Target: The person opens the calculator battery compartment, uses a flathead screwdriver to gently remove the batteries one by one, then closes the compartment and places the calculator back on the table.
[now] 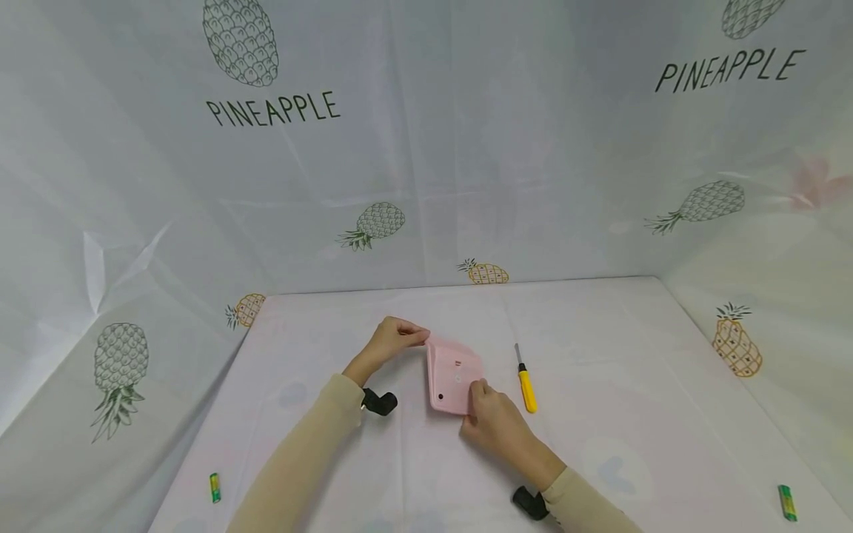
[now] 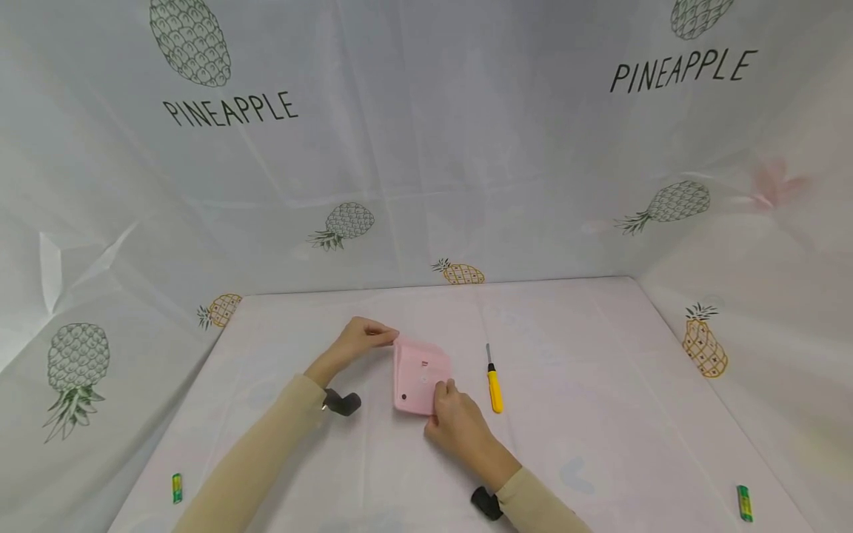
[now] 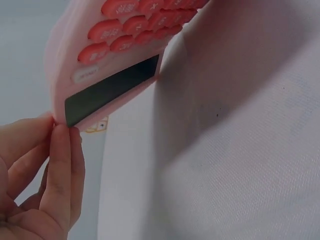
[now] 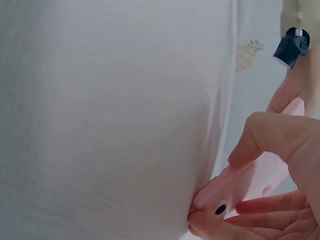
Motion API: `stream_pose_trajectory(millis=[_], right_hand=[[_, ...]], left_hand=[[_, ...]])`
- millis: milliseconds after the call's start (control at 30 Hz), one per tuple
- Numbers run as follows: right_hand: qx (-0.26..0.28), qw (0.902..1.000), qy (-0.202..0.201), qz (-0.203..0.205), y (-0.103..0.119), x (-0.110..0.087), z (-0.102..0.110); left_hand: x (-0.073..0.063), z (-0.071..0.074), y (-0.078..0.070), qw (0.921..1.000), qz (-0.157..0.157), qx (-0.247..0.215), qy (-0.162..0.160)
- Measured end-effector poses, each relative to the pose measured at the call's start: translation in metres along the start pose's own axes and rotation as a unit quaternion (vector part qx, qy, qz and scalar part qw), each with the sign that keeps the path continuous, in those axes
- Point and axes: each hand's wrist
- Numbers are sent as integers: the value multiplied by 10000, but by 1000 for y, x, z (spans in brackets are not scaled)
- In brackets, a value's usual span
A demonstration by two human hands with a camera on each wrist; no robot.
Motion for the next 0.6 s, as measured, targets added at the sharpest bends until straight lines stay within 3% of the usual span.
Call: stream_pose_trajectory(millis=[167,400,600], right_hand=[[155,9998,-33,-99,0,-1,1],[654,9965,8,-531,1,-1,5],[794,9950,3,-599,-1,-2,7]], left_hand=[[3,-2,2,9979,-224,-565,213],[6,-7,7,9892,-1021,-892,565],[9,-15,10,9838,-1047,-1234,765]])
Point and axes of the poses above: each hand's wrist, its own x-axis towards the middle knuckle, its own z-axis out of the back of the hand, y = z × x, and after that the axes turned 12 degrees about x, right-handed
